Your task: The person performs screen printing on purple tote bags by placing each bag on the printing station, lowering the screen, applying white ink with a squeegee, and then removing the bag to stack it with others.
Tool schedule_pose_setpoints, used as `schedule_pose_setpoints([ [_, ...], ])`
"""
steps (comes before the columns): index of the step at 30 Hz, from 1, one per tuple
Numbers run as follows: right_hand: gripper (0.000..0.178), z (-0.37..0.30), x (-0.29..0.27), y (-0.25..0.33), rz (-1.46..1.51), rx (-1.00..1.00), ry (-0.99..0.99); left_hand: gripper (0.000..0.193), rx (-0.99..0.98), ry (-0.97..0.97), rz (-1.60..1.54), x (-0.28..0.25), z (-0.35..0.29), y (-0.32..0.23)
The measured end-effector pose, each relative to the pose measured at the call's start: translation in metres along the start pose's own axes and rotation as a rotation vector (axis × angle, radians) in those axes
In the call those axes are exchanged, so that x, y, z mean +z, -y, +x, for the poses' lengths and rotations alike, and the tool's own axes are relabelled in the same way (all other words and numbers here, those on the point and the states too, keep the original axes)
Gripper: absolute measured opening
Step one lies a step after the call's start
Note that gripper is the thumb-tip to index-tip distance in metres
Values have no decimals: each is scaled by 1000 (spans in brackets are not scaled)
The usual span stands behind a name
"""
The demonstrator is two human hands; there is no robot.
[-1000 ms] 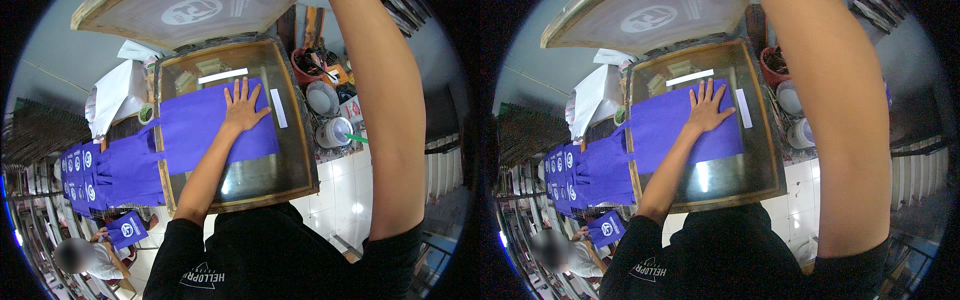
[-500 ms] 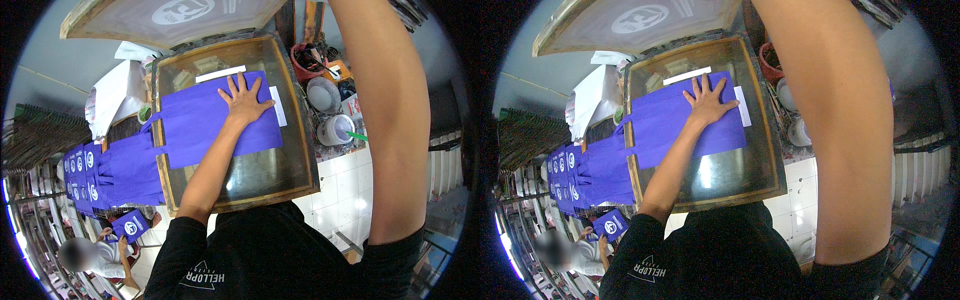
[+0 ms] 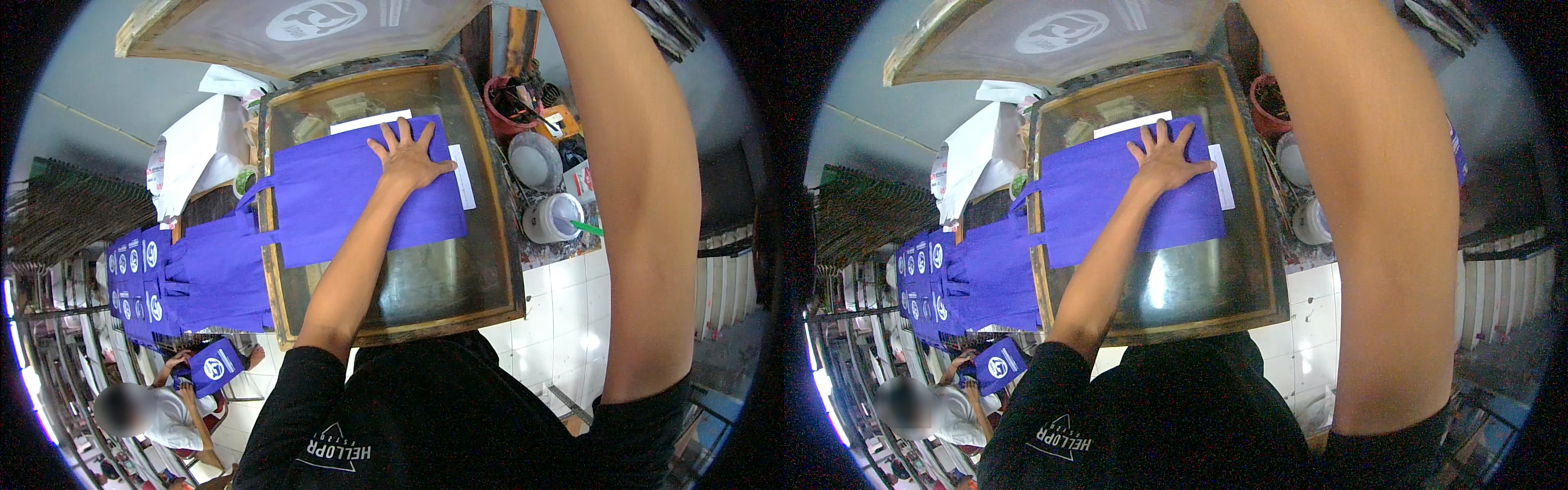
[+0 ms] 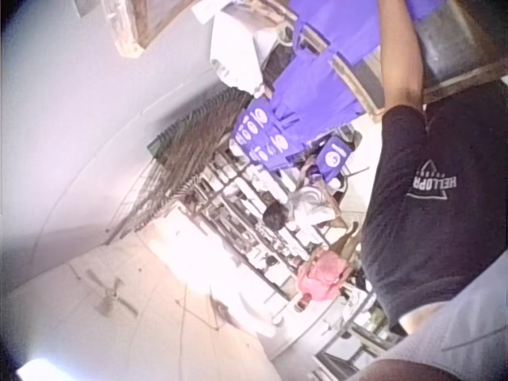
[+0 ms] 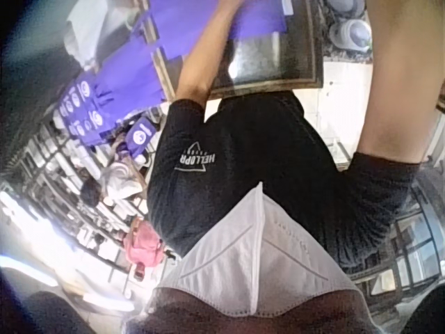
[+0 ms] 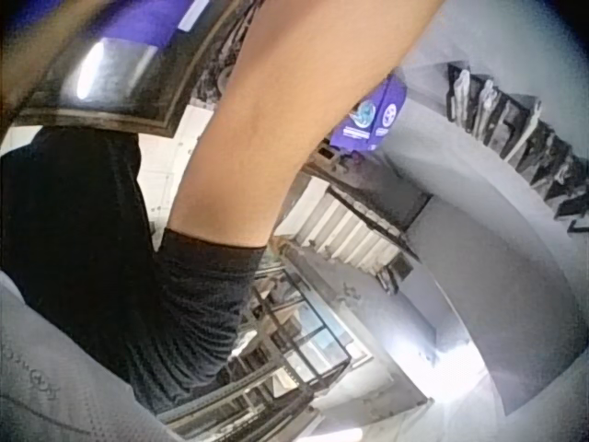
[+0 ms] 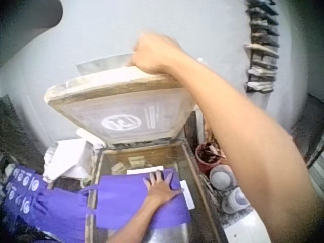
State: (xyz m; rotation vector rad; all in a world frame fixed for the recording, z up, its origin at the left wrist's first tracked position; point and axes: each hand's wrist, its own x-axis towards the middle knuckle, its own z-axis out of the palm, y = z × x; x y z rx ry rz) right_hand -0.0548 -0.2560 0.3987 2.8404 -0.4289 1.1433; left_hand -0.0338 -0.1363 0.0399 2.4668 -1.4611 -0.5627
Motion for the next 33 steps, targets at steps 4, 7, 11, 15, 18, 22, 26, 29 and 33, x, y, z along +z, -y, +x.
schedule_pose_setpoints([
  [4, 37, -36, -9, 19, 83, 113, 79, 95, 102, -245, -174, -18, -9, 4],
  [7, 39, -85, -8, 51, 149, 253, 231, 69, 355, -375, -1032, -81, -92, 25],
  [11, 36, -198, 19, 73, 168, 175, 50, 58, 382, -434, -1441, -86, -206, 63],
  [15, 40, -260, 38, 81, 330, 321, 101, 37, -137, -29, -1608, -22, -266, 85],
  [18, 42, -257, 58, 62, 384, 348, 118, 34, -315, 39, -1868, 11, -272, 89],
  [22, 42, -232, 92, 35, 375, 402, 167, 35, -531, 43, -2168, 26, -268, 88],
  [26, 28, -232, 160, 15, 408, 236, 122, 40, -571, 38, -2303, 31, -269, 86],
  [29, 31, -260, 223, 8, 317, 38, 50, 36, -572, 47, -2209, 23, -278, 88],
  [33, 30, -284, 282, 2, 205, -166, 71, 37, -537, -315, -1545, 28, -297, 116],
])
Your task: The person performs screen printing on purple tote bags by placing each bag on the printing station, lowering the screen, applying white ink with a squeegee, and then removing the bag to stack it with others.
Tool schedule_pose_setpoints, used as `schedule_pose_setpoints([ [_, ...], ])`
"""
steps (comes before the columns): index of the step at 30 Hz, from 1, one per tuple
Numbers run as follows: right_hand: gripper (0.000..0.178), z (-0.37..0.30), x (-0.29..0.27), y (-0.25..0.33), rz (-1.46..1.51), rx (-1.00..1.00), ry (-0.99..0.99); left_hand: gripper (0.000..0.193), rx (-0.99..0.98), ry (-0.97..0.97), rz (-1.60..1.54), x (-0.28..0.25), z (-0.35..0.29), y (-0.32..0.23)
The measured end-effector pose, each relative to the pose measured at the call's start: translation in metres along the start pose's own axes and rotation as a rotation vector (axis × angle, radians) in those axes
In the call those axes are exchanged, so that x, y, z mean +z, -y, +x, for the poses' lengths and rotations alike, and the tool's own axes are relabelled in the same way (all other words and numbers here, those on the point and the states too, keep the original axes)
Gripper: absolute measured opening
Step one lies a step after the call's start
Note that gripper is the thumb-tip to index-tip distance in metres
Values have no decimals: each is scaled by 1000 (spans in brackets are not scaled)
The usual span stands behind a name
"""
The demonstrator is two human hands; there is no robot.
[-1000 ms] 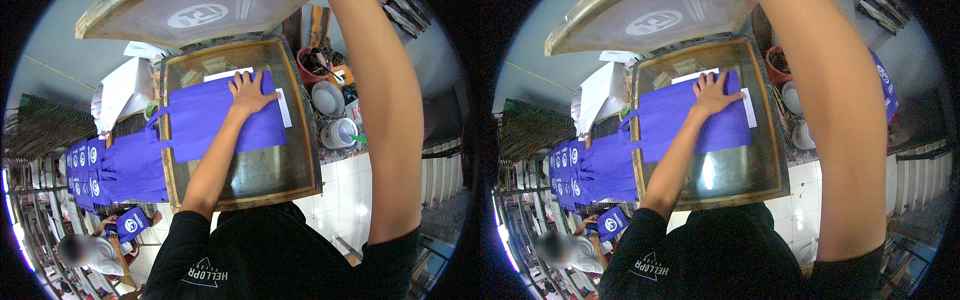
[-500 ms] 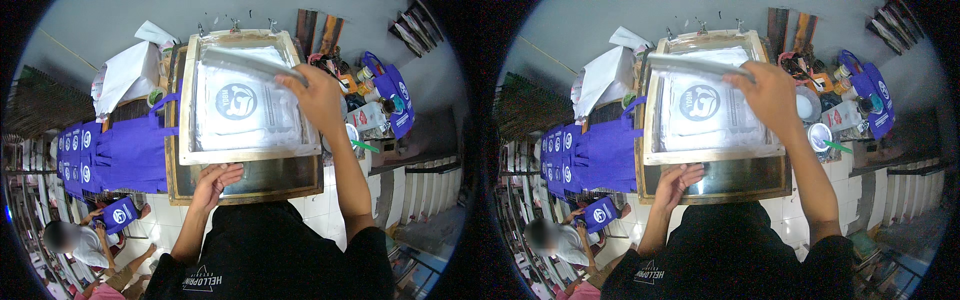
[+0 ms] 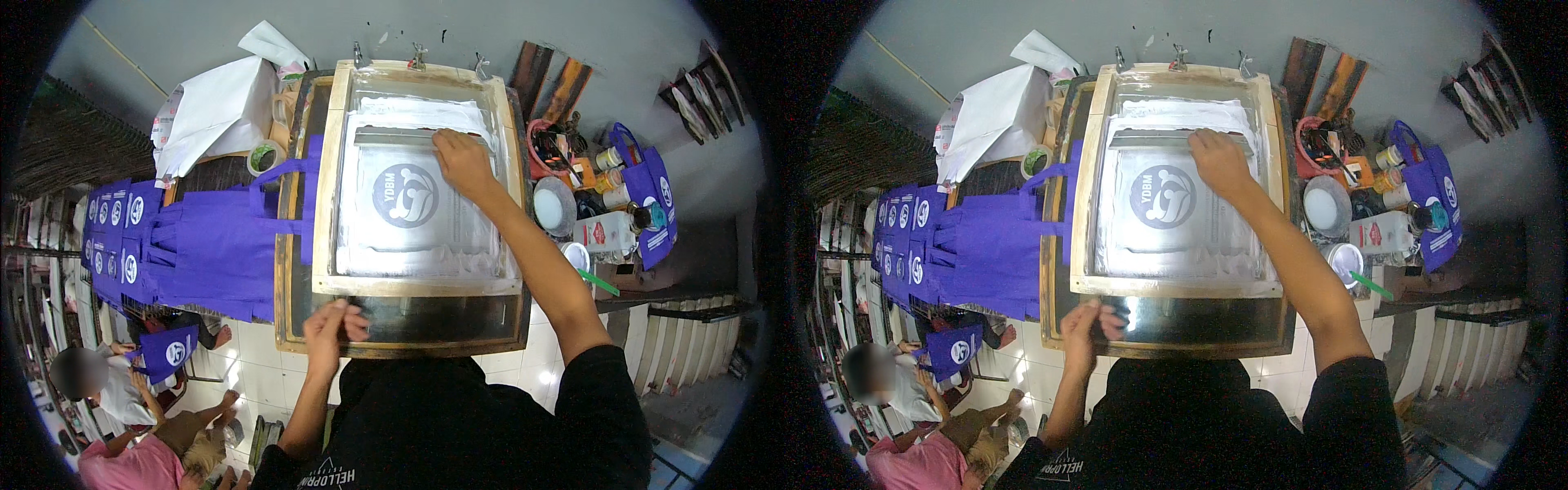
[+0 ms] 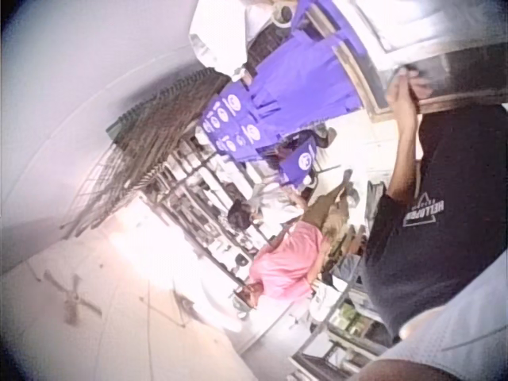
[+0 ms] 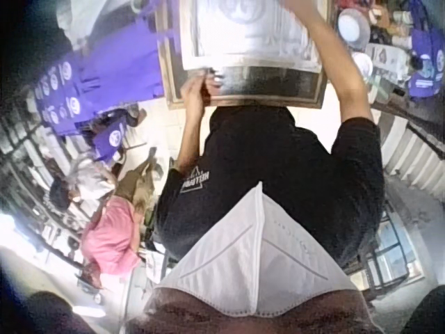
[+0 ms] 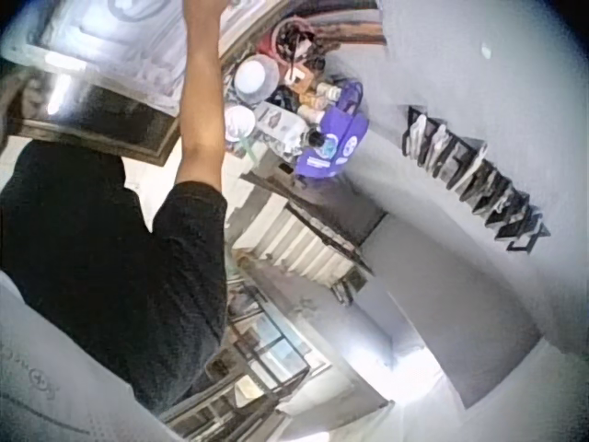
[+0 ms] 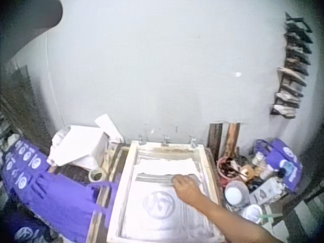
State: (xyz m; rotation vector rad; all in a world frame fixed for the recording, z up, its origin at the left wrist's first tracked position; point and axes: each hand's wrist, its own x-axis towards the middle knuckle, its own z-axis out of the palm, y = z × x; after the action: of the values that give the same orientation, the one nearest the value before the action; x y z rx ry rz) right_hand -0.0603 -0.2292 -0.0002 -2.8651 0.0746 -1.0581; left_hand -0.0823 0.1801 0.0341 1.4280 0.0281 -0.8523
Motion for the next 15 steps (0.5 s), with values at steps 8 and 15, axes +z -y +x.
schedule_pose_setpoints([
  [8, 34, 81, -45, -33, 109, 298, 464, 16, 804, -183, 821, -11, 17, -62],
  [15, 38, 96, -30, -25, -5, 287, 505, 65, 1003, 221, 1211, 48, 122, -116],
])
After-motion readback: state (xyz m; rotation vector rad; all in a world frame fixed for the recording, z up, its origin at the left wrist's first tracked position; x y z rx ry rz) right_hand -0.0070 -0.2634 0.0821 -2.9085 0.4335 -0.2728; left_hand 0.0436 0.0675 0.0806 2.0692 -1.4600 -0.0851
